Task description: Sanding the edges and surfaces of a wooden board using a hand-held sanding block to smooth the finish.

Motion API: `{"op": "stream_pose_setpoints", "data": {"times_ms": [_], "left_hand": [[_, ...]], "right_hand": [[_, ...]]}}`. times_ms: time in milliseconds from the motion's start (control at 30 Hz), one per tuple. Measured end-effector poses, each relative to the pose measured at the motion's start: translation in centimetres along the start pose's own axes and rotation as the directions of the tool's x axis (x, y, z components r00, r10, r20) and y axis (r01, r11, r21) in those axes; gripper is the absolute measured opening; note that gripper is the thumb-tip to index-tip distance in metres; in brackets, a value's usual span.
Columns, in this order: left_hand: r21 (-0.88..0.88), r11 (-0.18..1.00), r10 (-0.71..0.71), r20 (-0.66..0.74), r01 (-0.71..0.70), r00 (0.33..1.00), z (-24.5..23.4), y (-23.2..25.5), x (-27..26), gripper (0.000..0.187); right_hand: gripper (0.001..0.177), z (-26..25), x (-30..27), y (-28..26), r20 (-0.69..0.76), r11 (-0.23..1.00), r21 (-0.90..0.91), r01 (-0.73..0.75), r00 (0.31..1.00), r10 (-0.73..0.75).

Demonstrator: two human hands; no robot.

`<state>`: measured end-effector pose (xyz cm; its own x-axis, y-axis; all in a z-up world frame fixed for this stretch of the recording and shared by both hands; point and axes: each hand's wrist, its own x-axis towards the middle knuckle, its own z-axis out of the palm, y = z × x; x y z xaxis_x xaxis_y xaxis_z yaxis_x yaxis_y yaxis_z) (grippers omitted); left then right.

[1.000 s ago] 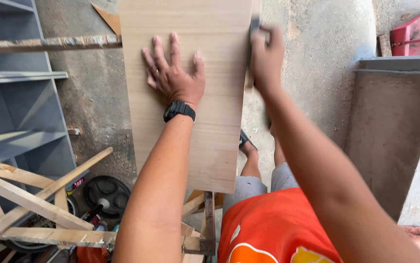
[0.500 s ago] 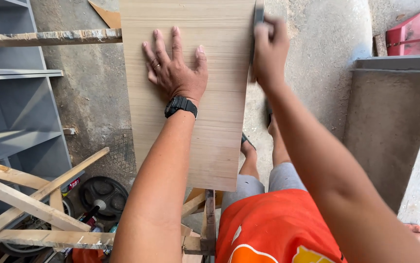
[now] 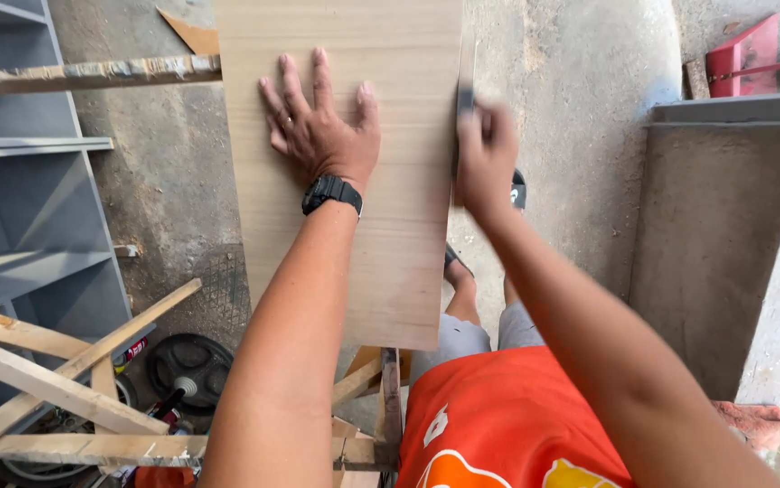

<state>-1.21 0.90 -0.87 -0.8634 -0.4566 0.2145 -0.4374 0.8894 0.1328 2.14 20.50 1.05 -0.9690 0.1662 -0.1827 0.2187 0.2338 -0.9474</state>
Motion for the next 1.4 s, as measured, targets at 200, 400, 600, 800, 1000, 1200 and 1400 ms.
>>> {"op": "stream_pose_setpoints", "data": {"times_ms": [200,400,600,800,1000,1200,1400], "left_hand": [[-0.015,1.0,0.001,-0.01,-0.001,1.0,0.4,0.4,1.0,0.075],[-0.016,1.0,0.002,0.004,-0.002,1.0,0.9,-0.2,0.5,0.076],[-0.247,0.963,0.088,-0.103,-0.111,0.991,0.2,-2.4,-1.6,0.063],[-0.114,0.972,0.219,0.113,-0.206,0.969,-6.9,-4.6,-12.2,0.075],[-0.144,0.973,0.206,0.214,-0.178,0.955,-7.0,-5.5,-14.6,0.086],[-0.146,0.97,0.22,0.2,-0.193,0.955,-6.2,-5.5,-14.6,0.09],[-0.145,0.97,0.222,0.197,-0.196,0.955,-6.3,-5.7,-15.1,0.087]], "right_hand": [[0.032,-1.4,-8.3,-1.6,-0.047,0.954,-0.072,-0.293,0.956,0.29],[0.014,-1.2,-9.4,2.4,-0.026,0.996,0.015,-0.086,0.996,0.087],[0.02,0.6,1.3,0.5,-0.055,0.998,0.063,-0.015,0.998,0.019],[0.037,1.1,3.4,-0.4,0.0,0.978,0.136,-0.157,0.987,0.159],[0.045,-1.4,-8.6,1.0,0.038,0.986,0.074,-0.148,0.989,0.145],[0.037,-2.2,-13.6,4.7,0.0,0.956,0.041,-0.291,0.957,0.291],[0.031,-0.9,-3.9,4.2,0.06,0.919,0.157,-0.361,0.933,0.356]]}}
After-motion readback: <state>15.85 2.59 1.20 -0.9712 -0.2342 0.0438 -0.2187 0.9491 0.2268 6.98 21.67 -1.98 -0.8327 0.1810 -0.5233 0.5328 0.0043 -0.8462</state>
